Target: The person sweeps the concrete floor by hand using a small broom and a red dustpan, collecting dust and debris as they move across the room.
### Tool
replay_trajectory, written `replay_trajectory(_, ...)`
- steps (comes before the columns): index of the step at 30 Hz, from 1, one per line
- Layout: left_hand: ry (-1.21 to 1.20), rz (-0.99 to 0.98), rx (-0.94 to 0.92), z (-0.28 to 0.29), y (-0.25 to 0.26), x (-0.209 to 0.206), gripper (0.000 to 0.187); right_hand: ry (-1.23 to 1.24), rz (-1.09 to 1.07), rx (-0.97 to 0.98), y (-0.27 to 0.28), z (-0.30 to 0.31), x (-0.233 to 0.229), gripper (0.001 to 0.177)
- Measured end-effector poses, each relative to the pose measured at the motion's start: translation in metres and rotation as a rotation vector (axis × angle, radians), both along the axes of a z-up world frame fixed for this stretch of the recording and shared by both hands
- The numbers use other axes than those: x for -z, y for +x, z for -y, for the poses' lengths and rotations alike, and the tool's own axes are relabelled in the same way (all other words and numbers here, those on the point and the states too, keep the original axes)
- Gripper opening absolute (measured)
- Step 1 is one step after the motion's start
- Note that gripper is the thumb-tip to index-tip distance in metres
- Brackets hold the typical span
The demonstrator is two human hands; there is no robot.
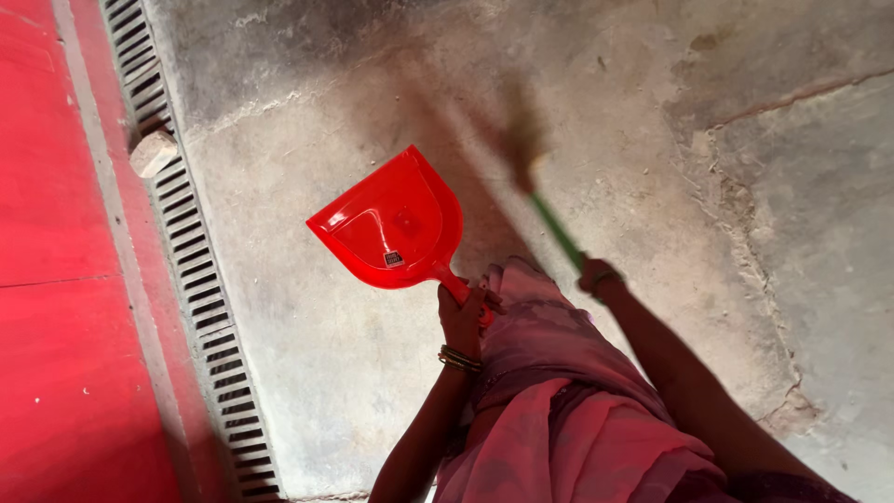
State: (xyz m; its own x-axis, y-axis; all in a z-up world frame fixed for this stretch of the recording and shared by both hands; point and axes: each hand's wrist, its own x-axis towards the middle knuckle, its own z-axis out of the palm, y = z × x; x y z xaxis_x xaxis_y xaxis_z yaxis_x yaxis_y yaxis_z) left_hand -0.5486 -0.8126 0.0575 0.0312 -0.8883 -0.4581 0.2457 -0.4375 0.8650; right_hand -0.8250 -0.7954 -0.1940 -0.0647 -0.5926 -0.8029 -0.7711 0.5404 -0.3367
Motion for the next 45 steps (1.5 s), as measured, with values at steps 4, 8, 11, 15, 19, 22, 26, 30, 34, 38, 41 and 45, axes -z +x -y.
replay_trajectory(4, 0.075, 0.047, -0.001, 0.018, 0.013, 0.019, 0.028, 0.004, 0.067, -0.034, 0.045, 0.032, -0.013, 0.091)
replay_trajectory(8, 0.032, -0.128, -0.037, 0.050, 0.025, 0.062, 0.022, -0.012, 0.088, 0.102, 0.039, 0.070, -0.024, 0.111)
replay_trajectory(11, 0.035, -0.127, -0.040, 0.082, 0.028, 0.094, 0.019, -0.222, -0.061, 0.033, 0.025, 0.084, -0.026, 0.110)
replay_trajectory(15, 0.042, -0.253, -0.020, 0.129, 0.042, 0.085, 0.019, -0.330, 0.007, 0.495, 0.004, 0.101, -0.038, 0.099)
replay_trajectory(19, 0.244, -0.293, -0.102, 0.174, 0.069, 0.063, 0.026, -0.321, -0.029, 0.733, -0.007, 0.151, -0.043, 0.089)
replay_trajectory(22, 0.251, -0.389, -0.137, 0.193, 0.087, 0.075, 0.020, -0.321, -0.015, 0.850, -0.019, 0.190, -0.036, 0.069)
replay_trajectory(26, 0.228, -0.277, -0.107, 0.215, 0.102, 0.089, 0.021, -0.017, 0.008, 0.632, 0.012, 0.228, -0.011, 0.066)
replay_trajectory(30, 0.391, -0.137, -0.131, 0.251, 0.102, 0.082, 0.031, 0.117, 0.059, 0.187, 0.087, 0.242, -0.008, 0.089)
replay_trajectory(34, 0.320, -0.099, -0.055, 0.272, 0.096, 0.079, 0.029, 0.169, 0.105, -0.107, 0.150, 0.285, -0.011, 0.082)
replay_trajectory(38, 0.214, -0.174, -0.097, 0.291, 0.089, 0.089, 0.028, -0.018, 0.091, -0.225, 0.149, 0.319, -0.031, 0.107)
replay_trajectory(41, 0.182, -0.153, -0.138, 0.304, 0.087, 0.099, 0.030, 0.080, 0.037, -0.124, 0.126, 0.347, -0.032, 0.109)
replay_trajectory(45, 0.163, -0.071, -0.258, 0.331, 0.083, 0.116, 0.030, -0.231, 0.024, 0.091, 0.072, 0.387, -0.009, 0.115)
